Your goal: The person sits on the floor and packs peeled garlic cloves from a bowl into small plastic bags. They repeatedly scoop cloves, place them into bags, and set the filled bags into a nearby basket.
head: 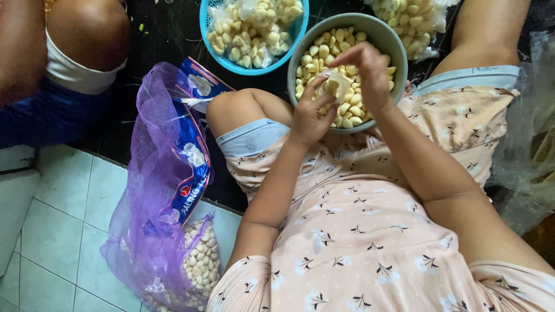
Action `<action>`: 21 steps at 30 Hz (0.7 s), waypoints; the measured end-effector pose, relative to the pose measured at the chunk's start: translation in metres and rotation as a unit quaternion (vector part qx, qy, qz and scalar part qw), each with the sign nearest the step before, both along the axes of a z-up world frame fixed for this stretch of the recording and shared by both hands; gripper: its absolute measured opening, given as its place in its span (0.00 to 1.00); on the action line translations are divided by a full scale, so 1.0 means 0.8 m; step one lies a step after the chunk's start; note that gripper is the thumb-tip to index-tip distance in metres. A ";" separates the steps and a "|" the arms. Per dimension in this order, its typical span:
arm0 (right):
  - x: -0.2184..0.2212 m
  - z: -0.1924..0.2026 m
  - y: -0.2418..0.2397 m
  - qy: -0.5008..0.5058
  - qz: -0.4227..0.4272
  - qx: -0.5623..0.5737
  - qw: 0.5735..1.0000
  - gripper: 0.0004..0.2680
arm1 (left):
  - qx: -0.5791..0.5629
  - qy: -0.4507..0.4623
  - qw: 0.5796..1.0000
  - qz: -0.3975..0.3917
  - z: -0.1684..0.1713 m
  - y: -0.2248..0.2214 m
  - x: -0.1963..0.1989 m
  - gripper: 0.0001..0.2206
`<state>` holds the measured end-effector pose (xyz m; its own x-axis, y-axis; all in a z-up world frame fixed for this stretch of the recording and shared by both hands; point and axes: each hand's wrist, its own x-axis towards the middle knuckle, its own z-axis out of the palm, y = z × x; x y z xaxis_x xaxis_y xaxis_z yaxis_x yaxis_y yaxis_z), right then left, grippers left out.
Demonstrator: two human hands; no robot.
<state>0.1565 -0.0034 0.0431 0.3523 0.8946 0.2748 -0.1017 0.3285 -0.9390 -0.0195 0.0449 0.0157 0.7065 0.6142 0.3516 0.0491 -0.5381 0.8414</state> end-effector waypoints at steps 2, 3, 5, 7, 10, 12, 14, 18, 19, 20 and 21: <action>0.031 -0.006 0.002 -0.148 -0.078 -0.088 0.982 0.07 | 0.019 -0.039 0.999 0.021 0.001 0.001 0.000 0.03; 0.041 -0.011 0.003 -0.149 -0.079 -0.087 0.982 0.07 | 0.020 -0.040 0.999 0.021 0.003 0.000 -0.001 0.03; 0.062 -0.020 0.005 -0.370 -0.074 -0.300 0.876 0.11 | 0.051 -0.060 0.995 0.063 0.008 0.000 -0.004 0.02; 0.048 -0.029 0.010 -0.442 -0.043 -0.392 0.805 0.20 | 0.068 -0.063 0.992 0.085 -0.002 0.000 -0.004 0.03; 0.033 -0.043 0.014 -0.554 -0.017 -0.478 0.681 0.29 | 0.089 -0.077 0.987 0.112 0.000 0.002 -0.004 0.03; 0.033 -0.057 0.015 -0.602 -0.028 -0.474 0.642 0.30 | 0.096 -0.091 0.984 0.116 0.000 0.002 -0.005 0.02; 0.047 -0.072 0.019 -0.636 -0.071 -0.434 0.634 0.29 | 0.091 -0.081 0.986 0.114 -0.006 0.007 -0.004 0.02; 0.040 -0.062 0.014 -0.639 -0.058 -0.420 0.642 0.26 | 0.087 -0.050 0.986 0.130 -0.009 0.011 0.000 0.02; 0.035 -0.054 0.013 -0.603 -0.034 -0.430 0.671 0.26 | 0.081 -0.047 0.987 0.134 -0.010 0.011 0.001 0.01; 0.031 -0.047 0.012 -0.565 -0.011 -0.440 0.698 0.28 | 0.076 -0.044 0.987 0.137 -0.010 0.012 0.002 0.01; 0.033 -0.055 0.011 -0.565 -0.011 -0.441 0.697 0.28 | 0.074 -0.044 0.987 0.136 -0.010 0.012 0.002 0.01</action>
<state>0.1825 0.0053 -0.0006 0.3735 0.8886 -0.2662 0.8625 -0.4383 -0.2531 -0.0177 0.0548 0.0076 0.4853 0.7141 0.5045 0.1387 -0.6326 0.7619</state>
